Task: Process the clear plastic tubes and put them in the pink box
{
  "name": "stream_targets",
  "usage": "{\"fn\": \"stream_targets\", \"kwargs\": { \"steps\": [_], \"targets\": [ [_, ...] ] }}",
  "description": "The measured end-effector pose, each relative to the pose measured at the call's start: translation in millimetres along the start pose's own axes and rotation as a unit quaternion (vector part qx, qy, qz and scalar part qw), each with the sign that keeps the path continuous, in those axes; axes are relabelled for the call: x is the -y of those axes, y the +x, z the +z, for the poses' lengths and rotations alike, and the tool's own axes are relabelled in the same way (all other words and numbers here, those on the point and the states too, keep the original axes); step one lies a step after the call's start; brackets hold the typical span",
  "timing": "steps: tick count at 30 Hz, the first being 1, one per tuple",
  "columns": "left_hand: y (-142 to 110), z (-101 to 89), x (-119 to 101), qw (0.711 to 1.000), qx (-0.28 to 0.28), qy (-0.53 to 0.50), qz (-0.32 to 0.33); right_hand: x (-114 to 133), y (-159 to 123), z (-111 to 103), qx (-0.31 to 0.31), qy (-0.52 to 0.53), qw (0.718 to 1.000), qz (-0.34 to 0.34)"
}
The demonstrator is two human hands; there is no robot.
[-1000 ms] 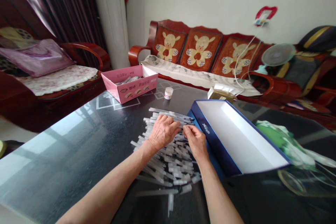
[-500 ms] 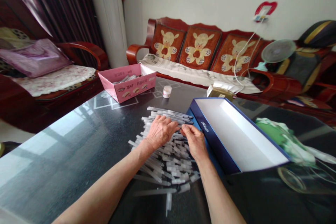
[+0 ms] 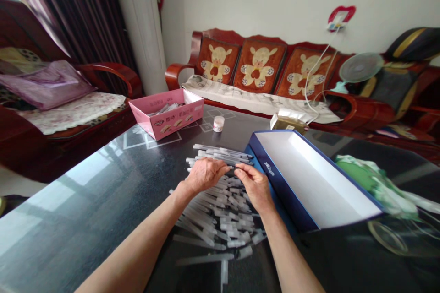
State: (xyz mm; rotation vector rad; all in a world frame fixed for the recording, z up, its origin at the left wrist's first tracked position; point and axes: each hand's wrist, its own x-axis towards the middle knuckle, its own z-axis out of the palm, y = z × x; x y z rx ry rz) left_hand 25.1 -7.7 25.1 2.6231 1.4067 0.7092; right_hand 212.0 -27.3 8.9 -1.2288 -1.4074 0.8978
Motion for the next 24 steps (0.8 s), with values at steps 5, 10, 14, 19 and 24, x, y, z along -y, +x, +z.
{"fn": "stream_targets", "kwargs": {
  "steps": [5, 10, 14, 19, 24],
  "targets": [
    [0.2, 0.5, 1.3, 0.998, -0.045, 0.011, 0.031, -5.6, 2.6, -2.0, 0.010, 0.005, 1.000, 0.012],
    [-0.5, 1.7, 1.5, 0.997, -0.055, 0.014, 0.046, -6.2, 0.7, -3.7, 0.031, -0.072, 0.997, -0.027],
    [-0.2, 1.9, 1.2, 0.997, -0.050, 0.032, 0.054, -4.3, -1.1, 1.0, 0.019, -0.076, 0.996, -0.049],
    [-0.3, 4.5, -0.7, 0.996, -0.047, 0.028, 0.072, -5.8, -0.6, 4.8, -0.007, -0.063, 0.995, -0.077],
    [-2.1, 5.9, -1.4, 0.994, -0.060, 0.028, 0.087, -3.5, -2.3, 4.4, -0.005, -0.066, 0.995, -0.072]
  ]
}}
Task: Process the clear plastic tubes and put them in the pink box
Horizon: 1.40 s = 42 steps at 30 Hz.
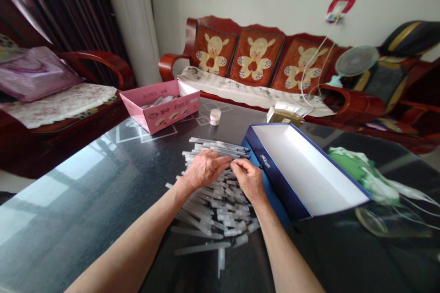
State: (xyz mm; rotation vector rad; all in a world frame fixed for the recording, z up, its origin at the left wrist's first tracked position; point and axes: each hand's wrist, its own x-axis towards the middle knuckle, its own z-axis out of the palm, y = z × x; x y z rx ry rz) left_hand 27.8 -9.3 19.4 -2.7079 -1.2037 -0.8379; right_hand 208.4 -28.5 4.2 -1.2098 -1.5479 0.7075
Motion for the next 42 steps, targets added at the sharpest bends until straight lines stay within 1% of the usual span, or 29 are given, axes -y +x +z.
{"fn": "stream_targets", "kwargs": {
  "steps": [2, 5, 8, 9, 10, 11, 13, 15, 16, 18, 21, 23, 25, 27, 30, 32, 33, 34, 35, 36, 38, 40, 41, 42],
  "targets": [
    [-0.6, -0.7, 2.0, 0.999, -0.014, 0.028, -0.010, 1.8, 0.1, -1.8, -0.010, -0.002, 1.000, 0.024],
    [-1.0, -1.8, 7.3, 0.997, -0.046, 0.055, -0.034, 0.1, 2.1, -6.2, -0.062, 0.011, 0.996, 0.063],
    [-0.9, -1.5, 11.5, 0.994, -0.074, 0.069, -0.050, -6.0, 4.4, -9.3, -0.095, 0.018, 0.993, 0.069],
    [-0.9, -1.2, 12.0, 0.993, -0.079, 0.073, -0.049, -7.7, 4.9, -9.4, -0.102, 0.006, 0.993, 0.056],
    [-0.8, -0.7, 12.1, 0.992, -0.081, 0.078, -0.047, -8.7, 5.0, -9.1, -0.110, -0.017, 0.993, 0.028],
    [-0.7, -0.3, 11.7, 0.992, -0.082, 0.083, -0.044, -8.8, 4.9, -8.2, -0.119, -0.047, 0.992, -0.013],
    [-0.6, 0.2, 9.8, 0.992, -0.080, 0.089, -0.036, -6.8, 3.8, -5.4, -0.123, -0.119, 0.978, -0.116],
    [-0.4, 0.2, 7.2, 0.993, -0.075, 0.091, -0.029, -3.4, 2.0, -1.4, -0.093, -0.186, 0.958, -0.199],
    [-0.3, 0.0, 6.0, 0.993, -0.071, 0.091, -0.027, -1.9, 1.0, 0.6, -0.076, -0.211, 0.949, -0.222],
    [-0.2, -0.5, 4.1, 0.994, -0.063, 0.089, -0.024, -0.7, -0.4, 3.8, -0.056, -0.249, 0.936, -0.244],
    [-0.7, -1.2, 5.3, 0.995, -0.047, 0.082, -0.019, -3.4, -0.3, 3.6, -0.056, -0.270, 0.930, -0.244],
    [-1.6, -1.7, 9.6, 0.996, -0.038, 0.079, -0.019, -7.4, 1.3, -0.5, -0.066, -0.272, 0.932, -0.232],
    [-2.6, -2.3, 16.1, 0.996, -0.039, 0.078, -0.032, -11.8, 3.4, -5.8, -0.085, -0.272, 0.935, -0.211],
    [-3.1, -3.5, 22.7, 0.994, -0.053, 0.075, -0.056, -15.9, 4.9, -10.1, -0.101, -0.270, 0.939, -0.189],
    [-1.7, -8.1, 28.2, 0.992, -0.086, 0.043, -0.081, -19.9, 5.1, -11.3, -0.089, -0.272, 0.943, -0.169],
    [1.2, -14.3, 27.2, 0.988, -0.120, -0.014, -0.096, -20.6, 4.6, -9.2, -0.075, -0.270, 0.945, -0.166],
    [3.0, -18.4, 25.4, 0.982, -0.142, -0.060, -0.112, -20.2, 4.4, -7.9, -0.074, -0.265, 0.947, -0.168],
    [5.0, -23.0, 23.0, 0.969, -0.167, -0.120, -0.134, -19.3, 4.1, -6.6, -0.077, -0.256, 0.949, -0.170],
    [7.2, -27.7, 20.4, 0.948, -0.194, -0.193, -0.161, -17.9, 4.0, -5.5, -0.080, -0.242, 0.951, -0.174],
    [9.3, -32.3, 17.7, 0.917, -0.221, -0.273, -0.190, -16.0, 3.8, -4.5, -0.081, -0.224, 0.955, -0.176],
    [13.5, -39.4, 13.0, 0.833, -0.265, -0.426, -0.233, -10.9, 3.3, -2.8, -0.077, -0.183, 0.965, -0.172],
    [17.1, -42.0, 9.8, 0.753, -0.286, -0.536, -0.251, -4.6, 2.3, -0.9, -0.066, -0.139, 0.976, -0.151],
    [18.6, -41.4, 8.7, 0.723, -0.289, -0.572, -0.257, -1.4, 1.6, 0.1, -0.060, -0.115, 0.983, -0.133],
    [19.8, -39.6, 7.8, 0.699, -0.288, -0.600, -0.263, 1.5, 0.8, 1.2, -0.052, -0.090, 0.988, -0.111]
  ]
}}
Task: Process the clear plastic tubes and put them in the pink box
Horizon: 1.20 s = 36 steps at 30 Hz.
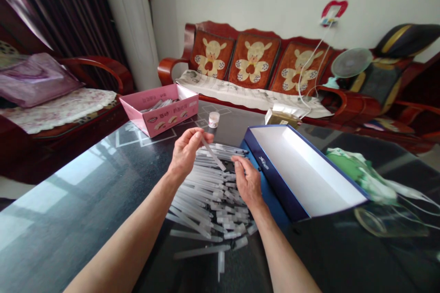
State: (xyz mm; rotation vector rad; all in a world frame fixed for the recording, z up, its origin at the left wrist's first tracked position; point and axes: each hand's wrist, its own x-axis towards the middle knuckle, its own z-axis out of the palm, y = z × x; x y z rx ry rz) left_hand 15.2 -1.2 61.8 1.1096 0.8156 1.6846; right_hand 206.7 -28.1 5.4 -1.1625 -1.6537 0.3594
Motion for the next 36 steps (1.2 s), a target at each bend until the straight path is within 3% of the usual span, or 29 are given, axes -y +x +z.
{"fn": "stream_targets", "kwargs": {
  "steps": [6, 8, 10, 11, 13, 15, 16, 18, 20, 26, 28, 32, 36],
  "targets": [
    [-2.0, 2.0, 25.0, 0.997, -0.022, -0.036, -0.063, 8.3, -0.8, 1.8, 0.040, 0.150, 0.975, 0.160],
    [-2.2, -2.6, 32.1, 0.998, -0.019, 0.033, -0.054, 6.5, 0.4, 0.8, 0.036, 0.168, 0.966, 0.192],
    [-2.6, -8.4, 35.5, 0.983, -0.010, 0.183, 0.006, 3.6, 1.9, -0.4, 0.013, 0.178, 0.960, 0.217],
    [-3.2, -10.8, 35.7, 0.958, -0.001, 0.280, 0.058, 2.2, 2.6, -0.8, -0.003, 0.183, 0.956, 0.227],
    [-5.9, -12.6, 34.3, 0.872, 0.031, 0.456, 0.175, -0.3, 3.5, -1.0, -0.025, 0.190, 0.951, 0.244],
    [-10.0, -9.8, 32.8, 0.782, 0.079, 0.562, 0.257, -1.8, 3.4, 0.1, -0.034, 0.191, 0.948, 0.253],
    [-12.4, -7.0, 32.6, 0.751, 0.109, 0.588, 0.278, -2.2, 3.1, 1.1, -0.032, 0.193, 0.946, 0.257],
    [-17.2, -0.6, 34.1, 0.716, 0.163, 0.612, 0.294, -2.4, 2.4, 3.6, -0.031, 0.206, 0.942, 0.264],
    [-21.5, 5.0, 36.7, 0.698, 0.193, 0.625, 0.292, -1.7, 1.9, 6.2, -0.038, 0.237, 0.931, 0.276],
    [-33.2, 14.3, 37.1, 0.665, 0.154, 0.673, 0.287, 4.2, 4.2, 10.7, -0.044, 0.380, 0.857, 0.345],
    [-35.9, 16.2, 36.1, 0.665, 0.142, 0.676, 0.284, 4.9, 5.0, 10.1, -0.046, 0.389, 0.850, 0.352],
    [-35.6, 15.6, 37.0, 0.678, 0.157, 0.668, 0.262, 2.7, 5.5, 4.8, -0.048, 0.344, 0.888, 0.302],
    [-29.0, 9.3, 37.5, 0.725, 0.226, 0.620, 0.199, -0.2, 4.7, -4.2, -0.013, 0.265, 0.932, 0.247]
  ]
}}
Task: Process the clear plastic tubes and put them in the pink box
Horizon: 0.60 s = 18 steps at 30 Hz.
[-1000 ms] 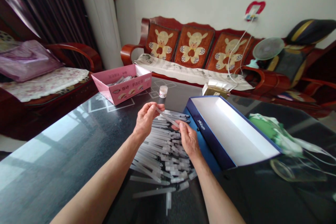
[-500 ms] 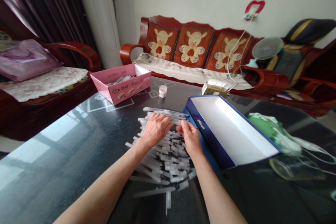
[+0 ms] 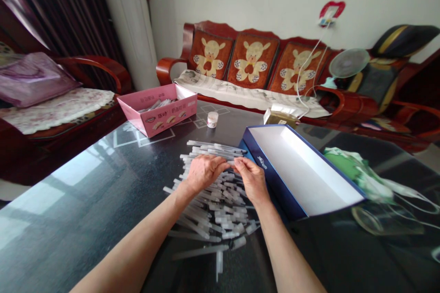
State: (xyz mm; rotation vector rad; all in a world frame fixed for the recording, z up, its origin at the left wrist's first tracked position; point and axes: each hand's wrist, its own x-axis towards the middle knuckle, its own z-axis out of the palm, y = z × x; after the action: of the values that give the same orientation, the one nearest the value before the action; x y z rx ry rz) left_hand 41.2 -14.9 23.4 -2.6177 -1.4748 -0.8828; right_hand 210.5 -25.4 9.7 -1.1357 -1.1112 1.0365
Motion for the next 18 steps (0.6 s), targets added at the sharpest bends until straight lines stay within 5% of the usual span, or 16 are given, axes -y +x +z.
{"fn": "stream_targets", "kwargs": {
  "steps": [7, 13, 18],
  "targets": [
    [3.7, -9.1, 8.2, 0.981, 0.109, -0.159, -0.021, -0.9, -0.2, -7.2, 0.022, -0.047, 0.998, -0.032],
    [4.8, -5.9, -15.5, 0.996, 0.004, -0.081, -0.048, 0.6, -1.0, 12.8, -0.042, 0.115, 0.992, 0.012],
    [1.2, 1.7, -30.6, 0.996, -0.012, -0.008, -0.083, 6.1, -6.1, 27.1, -0.061, 0.186, 0.979, 0.050]
  ]
}}
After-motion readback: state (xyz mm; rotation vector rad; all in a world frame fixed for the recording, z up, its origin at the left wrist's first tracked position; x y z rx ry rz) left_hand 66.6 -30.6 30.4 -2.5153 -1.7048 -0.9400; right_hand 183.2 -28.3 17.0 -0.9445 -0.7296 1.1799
